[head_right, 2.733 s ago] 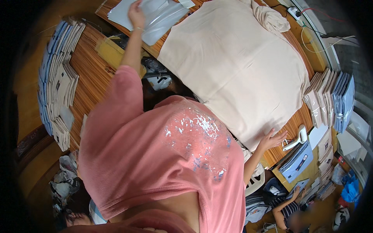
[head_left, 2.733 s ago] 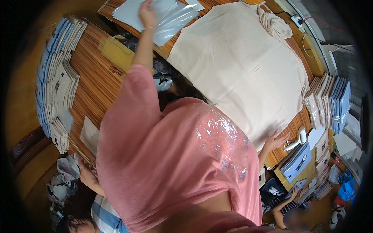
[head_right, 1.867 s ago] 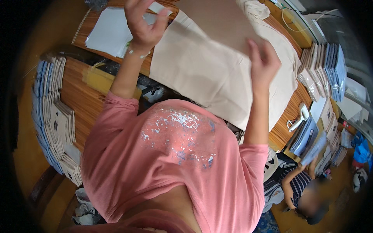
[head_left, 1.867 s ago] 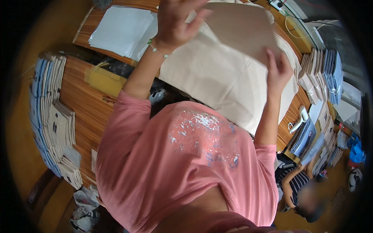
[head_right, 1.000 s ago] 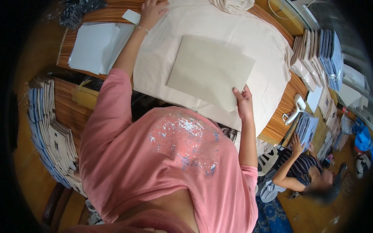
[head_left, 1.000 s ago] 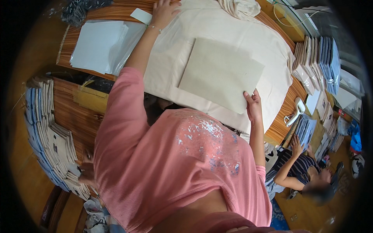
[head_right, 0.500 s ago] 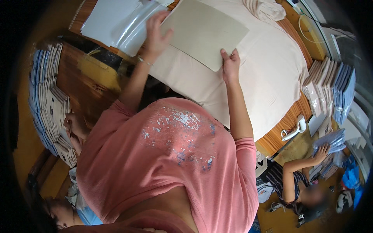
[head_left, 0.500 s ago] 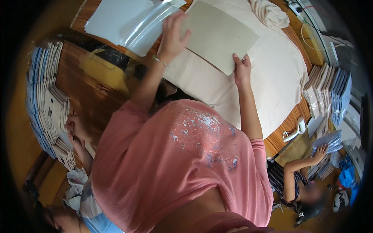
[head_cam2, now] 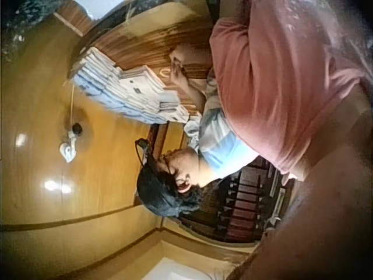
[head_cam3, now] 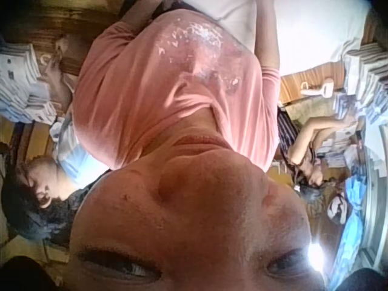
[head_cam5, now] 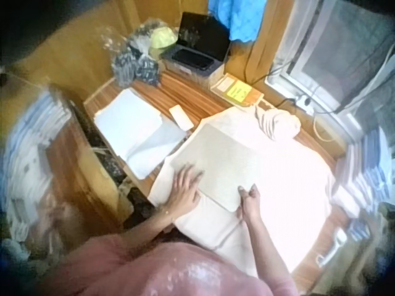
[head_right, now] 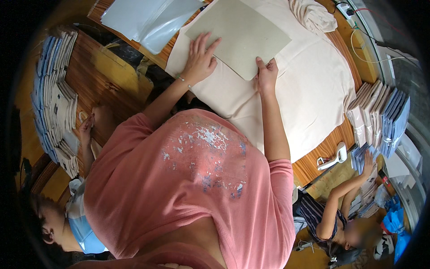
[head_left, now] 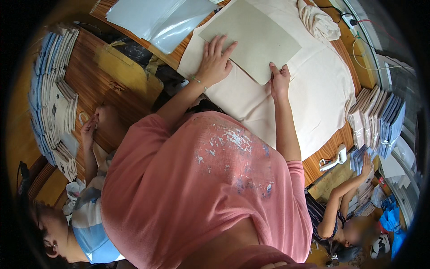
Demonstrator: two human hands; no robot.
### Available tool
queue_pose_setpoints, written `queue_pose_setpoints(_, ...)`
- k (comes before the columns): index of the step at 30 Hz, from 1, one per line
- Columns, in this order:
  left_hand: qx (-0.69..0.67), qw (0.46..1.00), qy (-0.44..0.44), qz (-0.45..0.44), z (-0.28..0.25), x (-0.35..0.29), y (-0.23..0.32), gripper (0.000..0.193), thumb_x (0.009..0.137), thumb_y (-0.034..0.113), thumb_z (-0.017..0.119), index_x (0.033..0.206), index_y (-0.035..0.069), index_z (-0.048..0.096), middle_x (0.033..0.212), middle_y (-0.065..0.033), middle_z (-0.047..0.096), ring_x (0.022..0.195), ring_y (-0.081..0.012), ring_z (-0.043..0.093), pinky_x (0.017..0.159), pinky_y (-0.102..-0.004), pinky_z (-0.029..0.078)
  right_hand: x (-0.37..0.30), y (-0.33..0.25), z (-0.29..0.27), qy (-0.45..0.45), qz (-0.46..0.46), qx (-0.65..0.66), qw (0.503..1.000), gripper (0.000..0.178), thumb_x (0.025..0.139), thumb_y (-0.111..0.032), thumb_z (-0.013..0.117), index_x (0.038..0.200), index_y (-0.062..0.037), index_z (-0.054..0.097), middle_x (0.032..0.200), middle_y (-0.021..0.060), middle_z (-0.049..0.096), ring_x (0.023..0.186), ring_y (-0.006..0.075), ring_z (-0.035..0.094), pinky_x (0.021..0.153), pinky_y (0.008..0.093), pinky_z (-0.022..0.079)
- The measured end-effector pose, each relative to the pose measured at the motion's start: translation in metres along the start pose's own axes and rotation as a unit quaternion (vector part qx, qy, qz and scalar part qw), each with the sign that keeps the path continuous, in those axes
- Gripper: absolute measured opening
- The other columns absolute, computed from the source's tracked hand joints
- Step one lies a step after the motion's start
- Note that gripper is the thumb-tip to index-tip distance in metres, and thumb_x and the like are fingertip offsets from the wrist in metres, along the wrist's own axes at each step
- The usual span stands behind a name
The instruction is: The person prepares a shirt for packaging by laying it flat, smoothing it, and using a roller. The person then folds the shirt around a cardboard insert, places it into a plastic bag, and seals the bag.
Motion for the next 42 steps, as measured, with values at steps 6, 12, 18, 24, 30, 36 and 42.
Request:
queue_pose_setpoints(6, -0.017, 1.000, 0.010, -0.011, 0.010, -0.007, -0.004, 0.057, 0.079, 0.022, 0.056, 0.132, 0.011, 0.037, 0.136, -0.0183, 0.028, 0.127, -0.0374, 0.025, 0.103, -0.0566, 0.022, -0.006, 0.004, -0.004, 0.004, 0.026, -0.065, 0.998, 0.019, 0.086, -0.009, 0.058, 0.100, 0.0000, 0.051, 0.062, -0.0017, 0.043, 0.050, 0.0061, 0.042, 0.040, 0.0214, 0.037)
queue_pose_setpoints(12, -0.015, 1.000, 0.017, -0.011, 0.011, -0.009, -0.005, 0.058, 0.077, 0.024, 0.060, 0.129, 0.007, 0.039, 0.134, -0.0189, 0.030, 0.127, -0.0381, 0.026, 0.103, -0.0562, 0.021, -0.024, -0.020, 0.001, 0.009, -0.051, -0.127, 0.991, 0.050, 0.084, -0.004, 0.058, 0.131, -0.0026, 0.040, 0.067, 0.0016, 0.044, 0.049, 0.0101, 0.048, 0.042, 0.0250, 0.043)
queue_pose_setpoints(18, -0.020, 1.000, 0.018, 0.000, 0.007, -0.007, 0.002, 0.062, 0.071, 0.025, 0.061, 0.126, 0.003, 0.041, 0.133, -0.0194, 0.031, 0.126, -0.0383, 0.027, 0.103, -0.0560, 0.022, -0.005, -0.018, -0.011, -0.057, -0.061, -0.328, 0.941, 0.054, 0.080, -0.010, 0.062, 0.131, -0.0075, 0.044, 0.061, 0.0048, 0.050, 0.046, 0.0125, 0.051, 0.046, 0.0277, 0.044)
queue_pose_setpoints(24, -0.018, 1.000, 0.018, 0.006, 0.009, -0.008, -0.002, 0.059, 0.071, 0.021, 0.059, 0.124, 0.003, 0.043, 0.133, -0.0199, 0.032, 0.126, -0.0367, 0.027, 0.104, -0.0551, 0.021, -0.001, -0.023, -0.009, -0.054, -0.053, -0.401, 0.913, 0.054, 0.080, -0.012, 0.061, 0.132, -0.0102, 0.045, 0.061, 0.0063, 0.053, 0.047, 0.0150, 0.052, 0.052, 0.0306, 0.045)
queue_pose_setpoints(30, -0.009, 0.997, 0.070, 0.034, -0.015, -0.003, 0.015, 0.053, 0.071, 0.016, 0.062, 0.119, 0.002, 0.046, 0.128, -0.0186, 0.038, 0.120, -0.0350, 0.035, 0.099, -0.0510, 0.029, -0.002, -0.027, -0.015, -0.043, -0.071, -0.455, 0.886, 0.052, 0.081, -0.018, 0.060, 0.130, -0.0132, 0.046, 0.064, 0.0088, 0.057, 0.053, 0.0209, 0.055, 0.055, 0.0333, 0.046)
queue_pose_setpoints(36, -0.174, 0.868, -0.464, -0.023, -0.026, -0.077, 0.028, 0.017, 0.082, 0.018, 0.056, 0.088, 0.003, 0.060, 0.090, -0.0075, 0.060, 0.081, -0.0190, 0.057, 0.069, -0.0339, 0.046, -0.111, -0.046, -0.100, 0.067, -0.125, -0.530, 0.836, 0.034, 0.080, -0.028, 0.063, 0.108, -0.0080, 0.059, 0.057, 0.0121, 0.052, 0.052, 0.0252, 0.051, 0.051, 0.0374, 0.040)
queue_pose_setpoints(42, -0.675, 0.398, -0.299, -0.544, 0.149, -0.246, -0.082, 0.023, 0.090, 0.020, 0.047, 0.107, 0.006, 0.054, 0.103, -0.0070, 0.058, 0.092, -0.0193, 0.057, 0.074, -0.0302, 0.050, -0.273, 0.065, -0.269, 0.323, -0.019, -0.570, 0.755, 0.049, 0.075, -0.028, 0.070, 0.109, 0.0020, 0.052, 0.102, 0.0199, 0.053, 0.093, 0.0339, 0.049, 0.079, 0.0422, 0.040)
Point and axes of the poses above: each hand's wrist, its own x-axis towards the middle knuckle, its own z-axis out of the palm, y = z × x, the point moved 4 cm from there along x, towards the middle knuckle
